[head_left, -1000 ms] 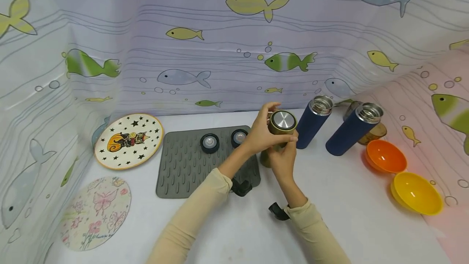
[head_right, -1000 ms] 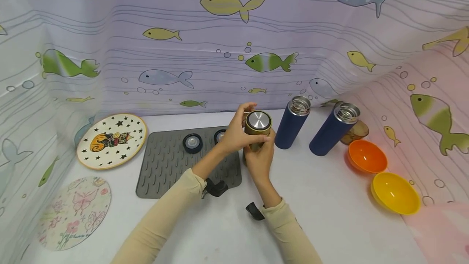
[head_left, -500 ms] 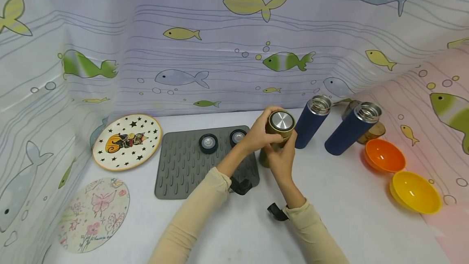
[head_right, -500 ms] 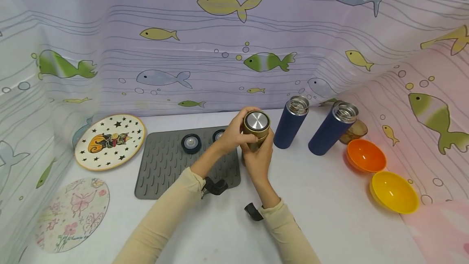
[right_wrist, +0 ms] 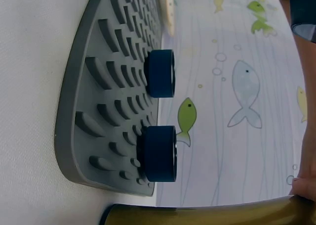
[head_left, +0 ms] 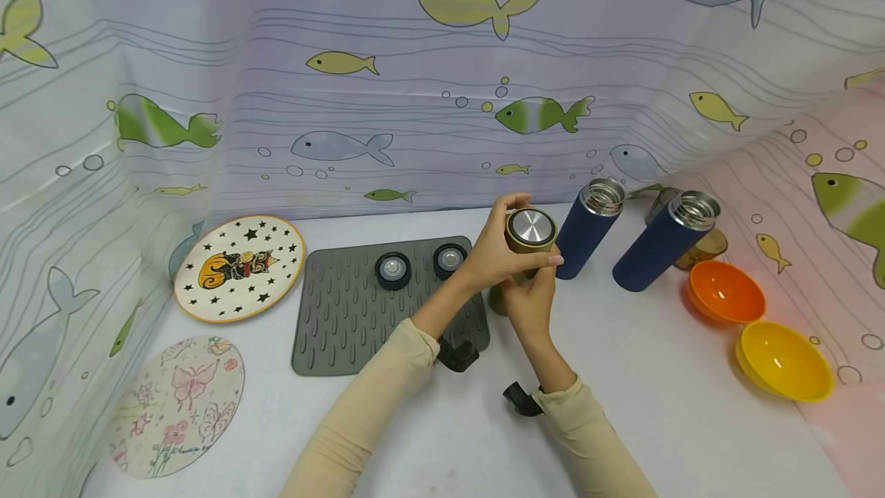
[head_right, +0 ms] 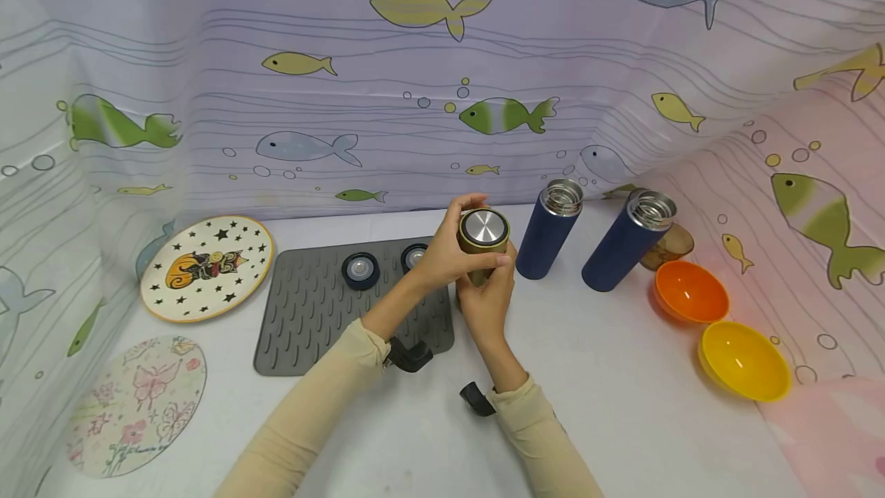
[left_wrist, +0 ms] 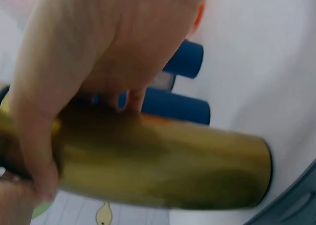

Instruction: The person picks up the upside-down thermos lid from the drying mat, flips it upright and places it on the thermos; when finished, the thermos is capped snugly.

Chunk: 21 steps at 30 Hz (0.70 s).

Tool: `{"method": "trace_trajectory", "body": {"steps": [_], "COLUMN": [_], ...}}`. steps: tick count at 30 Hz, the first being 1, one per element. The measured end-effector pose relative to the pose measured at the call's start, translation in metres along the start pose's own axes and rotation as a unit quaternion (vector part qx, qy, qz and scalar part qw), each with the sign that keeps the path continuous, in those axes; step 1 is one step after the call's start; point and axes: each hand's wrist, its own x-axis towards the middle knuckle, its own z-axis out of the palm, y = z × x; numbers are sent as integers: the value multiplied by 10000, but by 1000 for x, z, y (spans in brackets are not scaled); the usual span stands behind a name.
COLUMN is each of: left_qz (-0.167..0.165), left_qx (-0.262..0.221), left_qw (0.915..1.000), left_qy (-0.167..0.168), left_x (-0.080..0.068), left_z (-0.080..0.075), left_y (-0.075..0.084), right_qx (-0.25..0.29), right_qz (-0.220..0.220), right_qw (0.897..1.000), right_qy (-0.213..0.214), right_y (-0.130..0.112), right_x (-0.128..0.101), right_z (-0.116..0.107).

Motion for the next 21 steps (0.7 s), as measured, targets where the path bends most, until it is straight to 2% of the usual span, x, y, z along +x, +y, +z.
{"method": "trace_trajectory", "body": {"steps": [2, 6, 7, 10, 12, 16, 19, 21], "left_qz": [-129, -59, -80, -94, -98, -37, -118, -193], "left_qx": [16, -519, -509, -5, -18, -388, 9, 23], "left_qw": [9998, 9986, 9987, 9998, 9998, 9992, 9999, 9998], "left_qy": [115, -53, -38, 155, 165, -89, -10, 14], "left_x": [0, 0, -1, -2, -2, -4, -4, -4], "left_z": [1, 0, 0, 0, -1, -4, -3, -3], "left_y": [1, -1, -1, -3, -4, -3, -3, -2], "right_qx": [-12, -33, -40, 8, 44, 42, -7, -36], "right_qz": [58, 130, 112, 70, 66, 69, 51, 36], "right_qw": [10000, 9998, 9998, 9999, 9999, 9999, 10000, 10000], "right_qy": [-57, -173, -169, -114, -100, -108, -83, -79], "right_y": [-12, -35, -40, -40, -40, -40, -39, -39], "right_x": [-1, -2, -3, -3, -2, -3, -4, -4], "right_z": [-1, -3, -3, -2, -1, -1, -1, 0]}}
